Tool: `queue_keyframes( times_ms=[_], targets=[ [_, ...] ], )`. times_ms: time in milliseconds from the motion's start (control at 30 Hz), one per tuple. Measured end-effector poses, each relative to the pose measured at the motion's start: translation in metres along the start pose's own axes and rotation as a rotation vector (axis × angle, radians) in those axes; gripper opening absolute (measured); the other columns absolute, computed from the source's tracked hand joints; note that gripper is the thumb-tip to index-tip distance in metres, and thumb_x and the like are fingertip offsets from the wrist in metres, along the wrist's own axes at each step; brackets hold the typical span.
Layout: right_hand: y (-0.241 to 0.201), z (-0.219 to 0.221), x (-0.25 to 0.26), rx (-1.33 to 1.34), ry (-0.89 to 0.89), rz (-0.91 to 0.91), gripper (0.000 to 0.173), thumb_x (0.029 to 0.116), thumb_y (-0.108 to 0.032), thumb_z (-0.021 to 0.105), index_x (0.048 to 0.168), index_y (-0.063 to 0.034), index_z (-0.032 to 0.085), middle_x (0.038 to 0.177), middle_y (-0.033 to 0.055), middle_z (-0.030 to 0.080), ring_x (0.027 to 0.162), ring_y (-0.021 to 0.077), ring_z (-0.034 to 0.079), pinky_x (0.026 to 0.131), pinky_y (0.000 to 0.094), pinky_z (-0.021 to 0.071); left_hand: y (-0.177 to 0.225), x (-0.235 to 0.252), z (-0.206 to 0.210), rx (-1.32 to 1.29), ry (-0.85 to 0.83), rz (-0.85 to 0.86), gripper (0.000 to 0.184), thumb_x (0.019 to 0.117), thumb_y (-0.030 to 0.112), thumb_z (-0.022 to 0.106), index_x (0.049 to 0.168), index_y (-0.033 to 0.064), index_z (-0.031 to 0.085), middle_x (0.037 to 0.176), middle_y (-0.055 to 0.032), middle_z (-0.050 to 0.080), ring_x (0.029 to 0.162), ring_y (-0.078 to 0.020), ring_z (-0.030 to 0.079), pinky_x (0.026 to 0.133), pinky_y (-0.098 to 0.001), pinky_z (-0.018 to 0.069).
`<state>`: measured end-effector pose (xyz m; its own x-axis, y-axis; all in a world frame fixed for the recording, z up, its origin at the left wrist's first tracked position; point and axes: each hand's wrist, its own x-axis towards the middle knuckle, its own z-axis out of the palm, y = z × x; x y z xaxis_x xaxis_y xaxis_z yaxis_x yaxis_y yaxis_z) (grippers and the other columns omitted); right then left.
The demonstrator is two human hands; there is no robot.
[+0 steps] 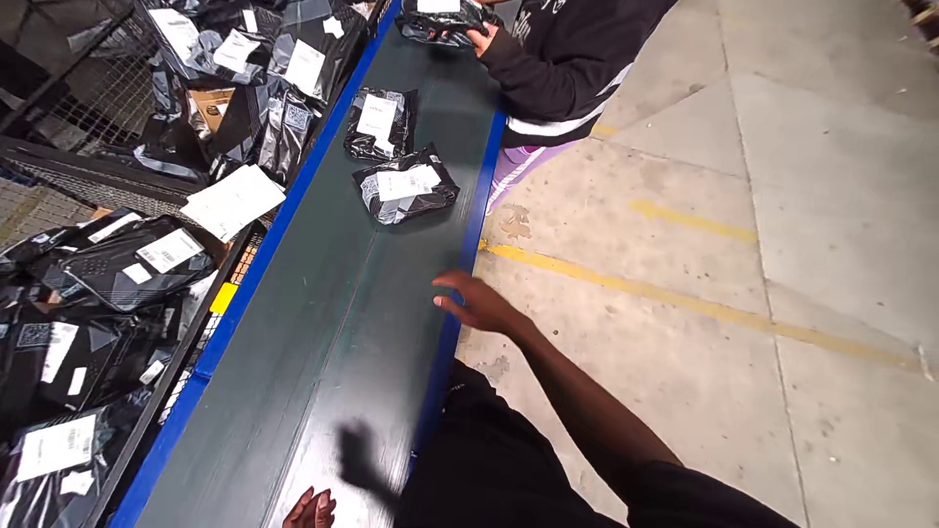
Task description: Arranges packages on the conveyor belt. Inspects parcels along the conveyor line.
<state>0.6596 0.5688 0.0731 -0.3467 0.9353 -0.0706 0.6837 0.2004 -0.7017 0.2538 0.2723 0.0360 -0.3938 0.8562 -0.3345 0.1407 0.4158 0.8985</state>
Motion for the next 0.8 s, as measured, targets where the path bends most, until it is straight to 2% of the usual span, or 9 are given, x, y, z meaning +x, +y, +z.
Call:
queue_keyframes(
  times_ms=[200, 367, 433, 500, 567, 633, 667, 733, 800],
  targets=[
    [-0.025, -0.131, 0.054, 0.032, 0.643, -0.039, 0.057, 0.1037, -0.035, 0.059, 0.151, -0.0043, 0.045, 0.153, 0.0137, 0.050, 0.135, 0.0218, 0.056, 0.106, 0.0422, 0.0542, 0.011, 0.008, 0.001, 0.046, -0.035, -0.071, 0.040, 0.0997, 0.007, 0.063, 0.132, -0.0112, 0.049, 0.105, -0.0124, 0.071, 0.088, -0.0140, 0.072, 0.082, -0.0348, 0.0623],
    [0.051, -0.090, 0.132, 0.236, 1.059, 0.176, 0.062, 0.1061, -0.041, 0.052, 0.149, 0.0025, 0.044, 0.145, 0.0194, 0.055, 0.131, 0.0232, 0.058, 0.106, 0.0385, 0.0527, 0.014, 0.009, -0.003, 0.025, 0.004, -0.051, 0.039, 0.0987, 0.006, 0.063, 0.131, -0.0107, 0.049, 0.105, -0.0120, 0.071, 0.089, -0.0150, 0.073, 0.082, -0.0355, 0.0629],
    [0.051, 0.007, 0.151, 0.150, 0.976, 0.470, 0.067, 0.1050, -0.052, 0.046, 0.147, 0.0012, 0.047, 0.141, 0.0216, 0.057, 0.131, 0.0302, 0.057, 0.110, 0.0472, 0.0479, 0.013, 0.006, -0.003, 0.007, 0.024, -0.065, 0.037, 0.0990, 0.005, 0.062, 0.131, -0.0097, 0.050, 0.104, -0.0111, 0.072, 0.088, -0.0151, 0.073, 0.080, -0.0355, 0.0635],
    [-0.016, 0.130, 0.163, 0.100, 0.690, 0.467, 0.065, 0.0984, -0.049, 0.055, 0.143, -0.0013, 0.055, 0.137, 0.0208, 0.062, 0.130, 0.0330, 0.058, 0.111, 0.0509, 0.0459, 0.010, 0.004, 0.007, -0.012, 0.025, -0.100, 0.036, 0.0994, 0.005, 0.061, 0.130, -0.0093, 0.050, 0.105, -0.0124, 0.072, 0.087, -0.0169, 0.074, 0.078, -0.0362, 0.0640],
    [-0.108, 0.205, 0.153, 0.327, 0.258, 0.165, 0.055, 0.1013, -0.042, 0.059, 0.139, -0.0018, 0.061, 0.130, 0.0170, 0.068, 0.122, 0.0243, 0.064, 0.107, 0.0439, 0.0518, 0.009, 0.013, 0.006, 0.021, -0.029, -0.115, 0.039, 0.0986, 0.006, 0.063, 0.133, -0.0092, 0.051, 0.109, -0.0152, 0.071, 0.090, -0.0189, 0.073, 0.080, -0.0373, 0.0634],
    [-0.156, 0.202, 0.152, 0.501, -0.165, -0.208, 0.045, 0.1060, -0.042, 0.054, 0.111, -0.0001, 0.071, 0.108, 0.0121, 0.073, 0.104, 0.0184, 0.069, 0.092, 0.0398, 0.0555, 0.010, 0.005, 0.007, 0.038, -0.070, -0.121, 0.042, 0.0978, 0.008, 0.065, 0.134, -0.0080, 0.052, 0.112, -0.0159, 0.071, 0.095, -0.0206, 0.073, 0.085, -0.0387, 0.0627],
    [-0.163, 0.177, 0.165, 0.424, -0.241, -0.360, 0.043, 0.1066, -0.044, 0.052, 0.120, -0.0080, 0.072, 0.124, 0.0036, 0.072, 0.119, 0.0112, 0.065, 0.105, 0.0348, 0.0530, 0.012, 0.001, 0.000, 0.046, -0.085, -0.117, 0.042, 0.0984, 0.009, 0.065, 0.135, -0.0079, 0.052, 0.113, -0.0160, 0.071, 0.096, -0.0213, 0.073, 0.086, -0.0395, 0.0622],
    [-0.136, 0.110, 0.200, 0.314, 0.021, -0.406, 0.039, 0.1045, -0.035, 0.057, 0.131, -0.0087, 0.068, 0.136, 0.0040, 0.067, 0.131, 0.0124, 0.059, 0.114, 0.0367, 0.0479, 0.008, -0.013, -0.018, 0.024, -0.066, -0.133, 0.042, 0.1005, 0.009, 0.062, 0.136, -0.0096, 0.050, 0.114, -0.0166, 0.071, 0.097, -0.0221, 0.073, 0.088, -0.0415, 0.0618],
    [-0.066, 0.061, 0.238, 0.353, 0.524, -0.089, 0.040, 0.1053, -0.021, 0.052, 0.137, 0.0028, 0.059, 0.136, 0.0172, 0.063, 0.129, 0.0214, 0.060, 0.112, 0.0393, 0.0493, -0.004, -0.034, -0.037, -0.001, 0.011, -0.195, 0.041, 0.1025, 0.010, 0.059, 0.136, -0.0106, 0.048, 0.113, -0.0167, 0.071, 0.094, -0.0213, 0.073, 0.085, -0.0422, 0.0627]
  ],
)
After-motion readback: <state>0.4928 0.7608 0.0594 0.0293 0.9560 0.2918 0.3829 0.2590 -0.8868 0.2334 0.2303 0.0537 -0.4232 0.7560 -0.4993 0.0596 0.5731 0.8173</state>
